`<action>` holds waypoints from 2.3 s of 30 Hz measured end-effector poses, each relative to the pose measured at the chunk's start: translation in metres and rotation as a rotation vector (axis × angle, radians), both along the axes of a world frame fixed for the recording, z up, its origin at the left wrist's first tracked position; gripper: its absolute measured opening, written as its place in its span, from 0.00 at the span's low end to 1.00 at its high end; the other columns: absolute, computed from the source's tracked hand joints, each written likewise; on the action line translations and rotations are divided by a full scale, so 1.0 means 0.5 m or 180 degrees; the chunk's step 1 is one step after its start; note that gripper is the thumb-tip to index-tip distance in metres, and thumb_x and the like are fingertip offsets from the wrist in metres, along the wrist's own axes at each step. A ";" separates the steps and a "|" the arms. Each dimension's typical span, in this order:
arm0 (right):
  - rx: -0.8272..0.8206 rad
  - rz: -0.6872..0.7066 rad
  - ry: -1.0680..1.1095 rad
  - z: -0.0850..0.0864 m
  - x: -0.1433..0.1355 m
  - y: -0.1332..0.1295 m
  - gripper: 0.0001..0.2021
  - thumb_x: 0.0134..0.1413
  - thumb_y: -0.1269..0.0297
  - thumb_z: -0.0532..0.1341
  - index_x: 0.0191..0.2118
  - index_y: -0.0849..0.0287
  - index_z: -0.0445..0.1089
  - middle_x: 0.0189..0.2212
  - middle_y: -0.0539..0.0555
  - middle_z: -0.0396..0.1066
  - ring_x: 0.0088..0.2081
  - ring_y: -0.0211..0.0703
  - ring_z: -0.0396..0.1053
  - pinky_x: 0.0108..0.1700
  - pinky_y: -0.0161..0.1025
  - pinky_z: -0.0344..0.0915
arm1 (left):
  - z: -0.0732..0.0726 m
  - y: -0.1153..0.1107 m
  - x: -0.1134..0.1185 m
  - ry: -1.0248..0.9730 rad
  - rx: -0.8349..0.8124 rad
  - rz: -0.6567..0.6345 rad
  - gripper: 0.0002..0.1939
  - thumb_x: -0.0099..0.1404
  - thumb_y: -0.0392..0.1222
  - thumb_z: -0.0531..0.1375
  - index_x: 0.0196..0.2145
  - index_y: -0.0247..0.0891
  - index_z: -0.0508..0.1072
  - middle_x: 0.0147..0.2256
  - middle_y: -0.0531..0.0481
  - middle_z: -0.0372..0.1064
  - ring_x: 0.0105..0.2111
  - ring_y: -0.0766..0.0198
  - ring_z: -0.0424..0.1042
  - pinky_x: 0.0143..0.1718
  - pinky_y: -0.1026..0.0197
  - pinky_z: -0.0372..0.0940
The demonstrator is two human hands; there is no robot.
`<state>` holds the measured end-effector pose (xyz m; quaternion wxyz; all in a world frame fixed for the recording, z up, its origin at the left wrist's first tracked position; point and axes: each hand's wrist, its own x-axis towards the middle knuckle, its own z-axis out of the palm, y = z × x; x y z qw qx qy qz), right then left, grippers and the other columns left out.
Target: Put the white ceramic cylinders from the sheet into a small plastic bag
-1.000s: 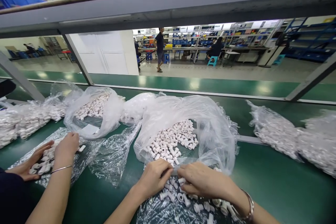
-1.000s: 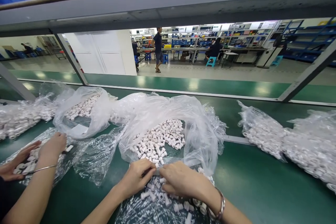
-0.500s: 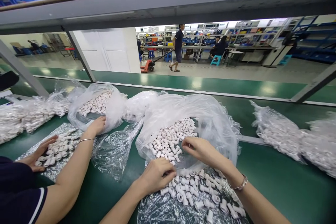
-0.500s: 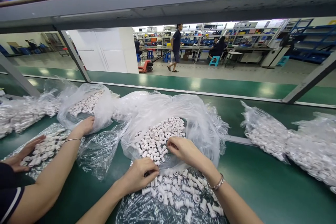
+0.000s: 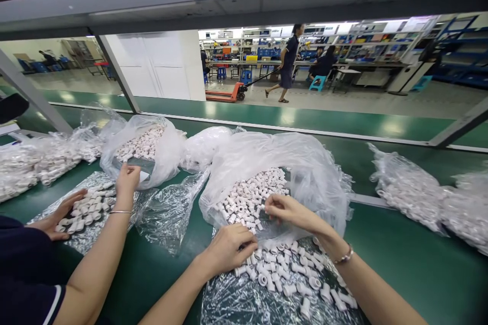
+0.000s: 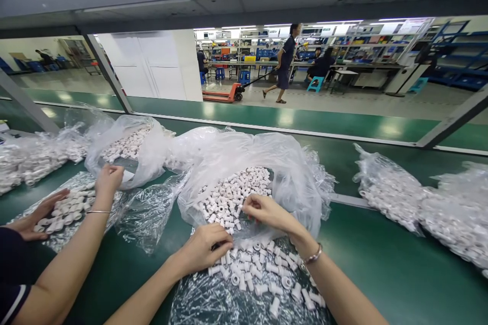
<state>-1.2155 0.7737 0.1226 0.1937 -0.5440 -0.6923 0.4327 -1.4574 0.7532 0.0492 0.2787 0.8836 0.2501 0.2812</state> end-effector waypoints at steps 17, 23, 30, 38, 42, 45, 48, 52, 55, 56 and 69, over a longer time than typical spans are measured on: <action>0.0431 0.0128 -0.1216 -0.020 -0.053 -0.031 0.06 0.56 0.61 0.63 0.35 0.58 0.69 0.23 0.49 0.66 0.27 0.41 0.60 0.29 0.37 0.50 | 0.003 -0.001 -0.002 -0.0004 -0.0034 -0.0015 0.10 0.71 0.40 0.55 0.38 0.38 0.75 0.33 0.48 0.73 0.36 0.61 0.71 0.36 0.62 0.62; -0.0164 0.0250 0.0184 0.009 -0.016 -0.010 0.18 0.62 0.48 0.56 0.30 0.57 0.63 0.22 0.46 0.60 0.21 0.34 0.54 0.22 0.32 0.53 | -0.002 -0.001 -0.004 0.0011 -0.0034 -0.0020 0.09 0.71 0.40 0.55 0.38 0.38 0.75 0.34 0.48 0.74 0.36 0.61 0.72 0.37 0.62 0.62; -0.0221 -0.0357 0.1820 0.031 0.012 -0.002 0.21 0.62 0.42 0.55 0.47 0.55 0.66 0.30 0.48 0.65 0.17 0.29 0.43 0.14 0.30 0.42 | -0.004 0.003 -0.002 -0.0026 -0.0080 -0.0040 0.10 0.71 0.41 0.55 0.38 0.38 0.76 0.34 0.48 0.74 0.36 0.61 0.71 0.37 0.62 0.62; 0.1303 0.0196 -0.1301 -0.022 -0.017 -0.006 0.10 0.64 0.62 0.57 0.48 0.53 0.70 0.43 0.53 0.74 0.39 0.47 0.70 0.41 0.42 0.63 | -0.001 0.003 -0.002 -0.0011 -0.0108 -0.0051 0.09 0.71 0.40 0.55 0.39 0.38 0.75 0.34 0.49 0.73 0.37 0.61 0.71 0.37 0.63 0.61; 0.1304 0.0304 -0.1577 -0.041 -0.017 -0.006 0.09 0.63 0.63 0.57 0.47 0.55 0.70 0.41 0.54 0.75 0.41 0.50 0.71 0.42 0.41 0.62 | -0.002 0.001 -0.003 -0.0006 -0.0110 -0.0052 0.09 0.71 0.40 0.55 0.39 0.38 0.75 0.35 0.49 0.73 0.37 0.61 0.71 0.37 0.63 0.61; 0.0880 0.0035 -0.1016 -0.031 -0.008 0.002 0.10 0.62 0.55 0.59 0.40 0.56 0.69 0.25 0.49 0.68 0.27 0.42 0.64 0.32 0.38 0.59 | -0.004 0.001 -0.003 -0.0019 -0.0115 -0.0054 0.09 0.71 0.40 0.55 0.39 0.39 0.75 0.35 0.49 0.73 0.37 0.62 0.71 0.38 0.63 0.61; 0.0055 -0.0407 0.0469 -0.005 0.002 0.009 0.18 0.62 0.45 0.56 0.37 0.56 0.67 0.23 0.46 0.60 0.19 0.33 0.49 0.21 0.33 0.49 | -0.007 0.001 -0.003 -0.0029 -0.0122 -0.0061 0.09 0.71 0.40 0.55 0.40 0.39 0.75 0.35 0.49 0.73 0.37 0.62 0.71 0.38 0.63 0.62; -0.0242 -0.0790 0.1618 0.019 0.007 0.012 0.22 0.62 0.40 0.52 0.42 0.57 0.66 0.28 0.48 0.61 0.19 0.31 0.42 0.16 0.32 0.40 | -0.008 0.001 -0.002 -0.0017 -0.0124 -0.0052 0.09 0.71 0.40 0.55 0.39 0.38 0.75 0.35 0.49 0.73 0.37 0.62 0.71 0.37 0.63 0.61; 0.0079 -0.0652 0.0863 0.009 -0.002 0.010 0.22 0.64 0.42 0.50 0.37 0.57 0.67 0.24 0.47 0.60 0.19 0.33 0.47 0.18 0.32 0.44 | -0.005 0.001 -0.002 -0.0018 -0.0116 -0.0054 0.09 0.71 0.40 0.55 0.39 0.38 0.75 0.35 0.49 0.73 0.37 0.62 0.71 0.37 0.63 0.61; 0.0192 -0.0574 0.0610 0.001 -0.007 0.008 0.21 0.64 0.44 0.52 0.35 0.57 0.68 0.24 0.48 0.62 0.21 0.35 0.53 0.20 0.32 0.49 | -0.005 0.002 -0.002 -0.0014 -0.0109 -0.0054 0.09 0.71 0.40 0.55 0.39 0.38 0.75 0.35 0.49 0.73 0.37 0.62 0.71 0.37 0.63 0.61; 0.1143 0.0005 -0.1604 -0.078 -0.050 -0.019 0.11 0.68 0.58 0.52 0.44 0.57 0.68 0.32 0.55 0.74 0.36 0.50 0.71 0.37 0.39 0.58 | 0.000 0.000 -0.001 0.0027 -0.0086 -0.0041 0.09 0.71 0.40 0.55 0.39 0.38 0.75 0.34 0.49 0.73 0.37 0.61 0.71 0.37 0.62 0.61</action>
